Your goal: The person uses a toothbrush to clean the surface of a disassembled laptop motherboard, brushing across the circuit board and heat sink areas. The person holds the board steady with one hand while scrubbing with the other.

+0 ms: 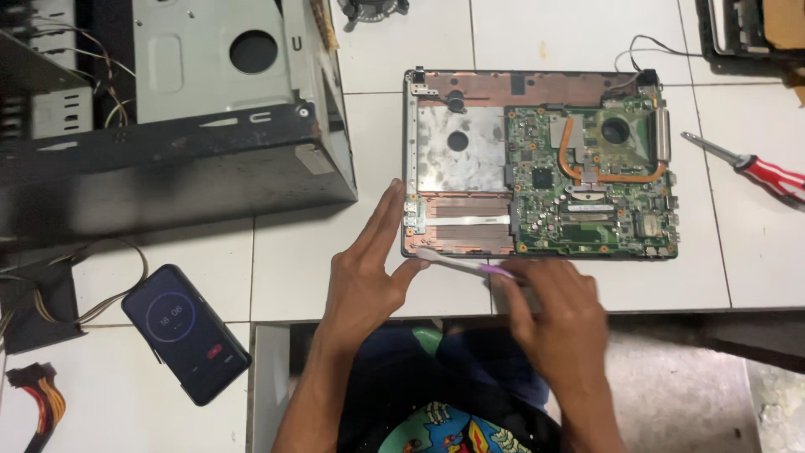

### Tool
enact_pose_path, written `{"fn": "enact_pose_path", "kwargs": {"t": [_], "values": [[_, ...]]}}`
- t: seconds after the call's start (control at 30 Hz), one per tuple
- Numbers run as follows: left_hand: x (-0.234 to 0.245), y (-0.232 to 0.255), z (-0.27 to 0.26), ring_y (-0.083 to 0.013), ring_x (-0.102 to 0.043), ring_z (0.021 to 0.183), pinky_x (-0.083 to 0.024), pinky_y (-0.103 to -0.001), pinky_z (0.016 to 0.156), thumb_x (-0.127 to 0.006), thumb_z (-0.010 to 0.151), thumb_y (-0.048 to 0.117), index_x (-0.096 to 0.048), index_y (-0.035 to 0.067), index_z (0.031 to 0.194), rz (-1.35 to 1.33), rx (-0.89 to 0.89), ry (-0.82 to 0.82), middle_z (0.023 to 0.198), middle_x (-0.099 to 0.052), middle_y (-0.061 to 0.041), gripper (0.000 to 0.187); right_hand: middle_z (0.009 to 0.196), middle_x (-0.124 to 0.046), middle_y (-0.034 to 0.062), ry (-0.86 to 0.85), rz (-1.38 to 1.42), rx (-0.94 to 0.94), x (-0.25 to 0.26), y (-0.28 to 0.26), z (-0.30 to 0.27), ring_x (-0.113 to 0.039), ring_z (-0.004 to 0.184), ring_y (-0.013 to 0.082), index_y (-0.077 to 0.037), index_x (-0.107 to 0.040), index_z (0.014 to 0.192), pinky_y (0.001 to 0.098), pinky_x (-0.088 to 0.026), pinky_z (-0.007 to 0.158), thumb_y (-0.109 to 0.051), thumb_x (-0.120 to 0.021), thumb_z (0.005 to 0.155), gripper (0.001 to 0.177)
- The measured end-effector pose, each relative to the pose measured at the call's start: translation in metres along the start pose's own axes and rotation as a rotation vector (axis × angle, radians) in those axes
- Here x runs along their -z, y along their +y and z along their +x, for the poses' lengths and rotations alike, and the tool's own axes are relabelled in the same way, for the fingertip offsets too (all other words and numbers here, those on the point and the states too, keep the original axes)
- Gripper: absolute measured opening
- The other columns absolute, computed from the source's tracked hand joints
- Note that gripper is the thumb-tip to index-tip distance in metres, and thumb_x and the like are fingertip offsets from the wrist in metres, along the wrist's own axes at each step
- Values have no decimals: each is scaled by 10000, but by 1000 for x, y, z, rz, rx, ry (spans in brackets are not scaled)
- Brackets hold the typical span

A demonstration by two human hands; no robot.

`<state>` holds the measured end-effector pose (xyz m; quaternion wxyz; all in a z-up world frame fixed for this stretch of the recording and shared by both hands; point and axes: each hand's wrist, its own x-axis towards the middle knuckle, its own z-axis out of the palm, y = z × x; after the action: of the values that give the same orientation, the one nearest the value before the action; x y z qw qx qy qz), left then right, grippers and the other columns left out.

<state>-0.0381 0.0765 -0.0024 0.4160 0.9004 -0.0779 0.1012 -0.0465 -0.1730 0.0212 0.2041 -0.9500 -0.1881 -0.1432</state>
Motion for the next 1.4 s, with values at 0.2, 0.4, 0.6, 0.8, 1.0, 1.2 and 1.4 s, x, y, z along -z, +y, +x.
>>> {"fn": "enact_pose_path", "kwargs": {"t": [0.2,0.4,0.6,0.8,1.0,1.2,1.4], "values": [[-8,-5,-3,-405,-477,1532,-575,-496,1112,-862,915,210,-270,206,1672,13,4,25,1706,-383,22,961,1024,-751,51,44,-7,38,0,-23,7,-684,902,266,-139,-729,1089,394,-485,755,-162,-748,987,106],[-7,-2,-1,-271,-518,1516,-502,-398,1208,-824,919,205,-185,188,1679,3,-20,53,1635,-522,-18,994,882,-639,34,-86,37,4,9,-29,20,-610,753,295,-172,-704,1077,417,-473,631,-176,-730,973,107],[3,19,9,-431,-667,1243,-522,-574,1080,-916,757,60,-338,32,1620,-110,14,109,1490,-599,-259,1039,717,-624,36,113,-68,15,-5,-34,39,-703,714,290,-193,-763,1025,380,-553,665,-197,-771,963,63],[1,19,7,-391,-651,1281,-546,-536,1046,-926,751,75,-279,41,1650,-143,44,109,1561,-546,-223,1109,752,-556,7,61,-378,0,10,-56,28,-663,689,248,-275,-701,1091,377,-551,649,-349,-678,978,137],[4,23,8,-417,-639,1278,-569,-532,1021,-912,773,66,-266,19,1642,-139,72,76,1550,-541,-252,1084,665,-577,-2,-38,-173,-45,23,-64,38,-683,596,258,-268,-713,971,367,-548,552,-274,-687,983,29],[6,28,7,-407,-629,1307,-515,-574,1082,-876,751,1,-376,43,1611,-146,78,59,1556,-555,-216,996,768,-683,37,140,-33,-142,6,-40,21,-732,712,255,-196,-760,1110,376,-580,658,-251,-736,994,130],[9,33,17,-480,-520,1413,-411,-576,1180,-547,793,-247,-610,-23,1448,27,-82,60,1573,-521,-264,696,738,-586,-12,241,-105,-128,-12,0,-15,-662,725,220,-203,-781,1225,355,-532,732,-329,-857,904,354]]}}
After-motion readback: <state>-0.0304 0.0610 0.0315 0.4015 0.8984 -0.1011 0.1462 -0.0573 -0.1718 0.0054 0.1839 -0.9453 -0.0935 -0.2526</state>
